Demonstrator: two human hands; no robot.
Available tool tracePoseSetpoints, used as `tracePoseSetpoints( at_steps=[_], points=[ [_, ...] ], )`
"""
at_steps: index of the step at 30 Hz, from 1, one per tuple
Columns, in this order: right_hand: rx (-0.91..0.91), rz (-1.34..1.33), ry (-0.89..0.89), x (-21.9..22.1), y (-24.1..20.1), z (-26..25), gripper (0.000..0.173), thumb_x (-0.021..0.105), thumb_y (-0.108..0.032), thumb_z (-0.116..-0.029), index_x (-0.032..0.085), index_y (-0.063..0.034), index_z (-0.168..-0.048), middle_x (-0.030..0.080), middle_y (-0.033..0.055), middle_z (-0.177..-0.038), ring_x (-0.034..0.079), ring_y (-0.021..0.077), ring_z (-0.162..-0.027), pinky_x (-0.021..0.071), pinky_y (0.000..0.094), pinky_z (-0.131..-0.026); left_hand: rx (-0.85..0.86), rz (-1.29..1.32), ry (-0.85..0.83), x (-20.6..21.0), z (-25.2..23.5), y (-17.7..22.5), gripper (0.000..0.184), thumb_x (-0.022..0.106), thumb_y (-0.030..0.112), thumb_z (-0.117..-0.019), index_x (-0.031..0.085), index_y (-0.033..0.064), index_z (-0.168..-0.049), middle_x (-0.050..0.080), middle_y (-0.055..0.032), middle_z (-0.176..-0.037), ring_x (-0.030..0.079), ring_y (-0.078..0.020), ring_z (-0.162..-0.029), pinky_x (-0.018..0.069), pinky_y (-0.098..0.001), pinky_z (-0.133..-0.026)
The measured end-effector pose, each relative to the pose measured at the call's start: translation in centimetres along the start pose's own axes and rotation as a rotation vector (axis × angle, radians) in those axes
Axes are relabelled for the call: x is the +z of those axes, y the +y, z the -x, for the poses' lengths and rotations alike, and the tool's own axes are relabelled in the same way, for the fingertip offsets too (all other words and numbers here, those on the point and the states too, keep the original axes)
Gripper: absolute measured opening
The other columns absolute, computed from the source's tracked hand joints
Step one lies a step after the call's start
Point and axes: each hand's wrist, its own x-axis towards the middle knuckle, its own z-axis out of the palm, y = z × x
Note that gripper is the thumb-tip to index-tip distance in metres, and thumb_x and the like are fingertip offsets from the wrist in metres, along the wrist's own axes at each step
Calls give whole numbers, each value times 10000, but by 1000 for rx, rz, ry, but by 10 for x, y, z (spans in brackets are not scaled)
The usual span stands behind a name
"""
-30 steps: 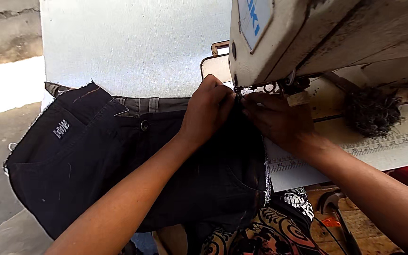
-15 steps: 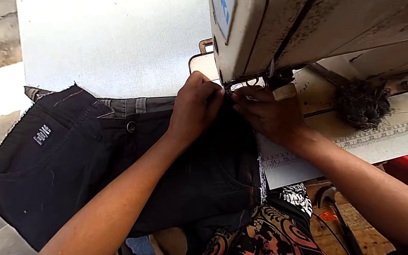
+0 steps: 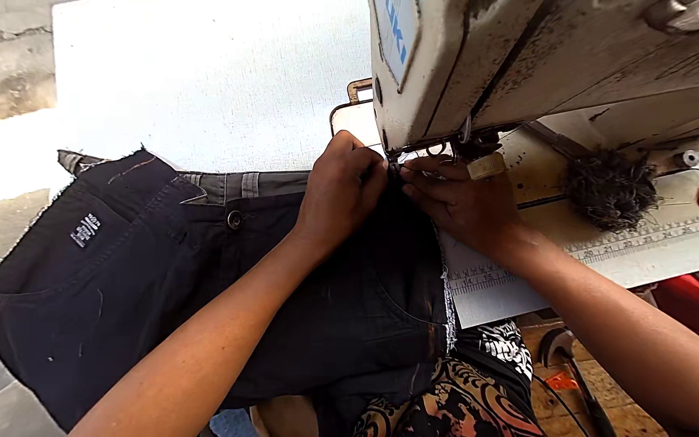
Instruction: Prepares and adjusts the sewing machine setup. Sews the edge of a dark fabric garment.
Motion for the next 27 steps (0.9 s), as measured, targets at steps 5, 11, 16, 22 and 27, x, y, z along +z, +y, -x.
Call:
tracePoseSetpoints(
  at_steps=[5,11,16,22,27],
  points=[
    [83,-197,-9,-6,5,-6,296,612,-401,-1021,812,-220,-1141,748,-29,-1176,608,223,-971,406,495,-908,28,-7,-10,0,0,0,169,642,162,-964,755,80,-871,582,-41,-815,560,-92,-733,453,-223,-668],
    [423,-390,-37,-5,-2,-37,370,766,-442,-896,743,-143,-1112,695,71,-1140,610,252,-1163,474,523,-1020,67,-55,30,-29,9,13,187,656,187,-987,788,54,-991,654,-113,-958,640,-192,-884,541,-312,-785],
    [359,-317,-143,-2,7,-40,376,650,-446,-973,714,-125,-1158,637,162,-1196,564,353,-1195,439,577,-1022,30,-93,-42,-33,32,38,158,674,173,-962,797,73,-966,687,-112,-978,679,-229,-888,577,-393,-768],
    [82,-127,-198,-23,-15,-9,251,560,-257,-998,691,-44,-1027,571,201,-1141,561,411,-1076,488,587,-854,178,-112,-81,0,17,36,163,643,82,-971,763,14,-1057,699,-179,-943,713,-328,-870,600,-475,-756],
    [-210,-159,-39,-130,7,32,211,597,-268,-1014,741,-118,-1046,711,38,-1071,683,170,-1015,575,404,-870,224,-197,-95,-8,25,31,162,621,107,-988,762,44,-943,721,-122,-1022,702,-283,-988,585,-420,-857]
  ],
)
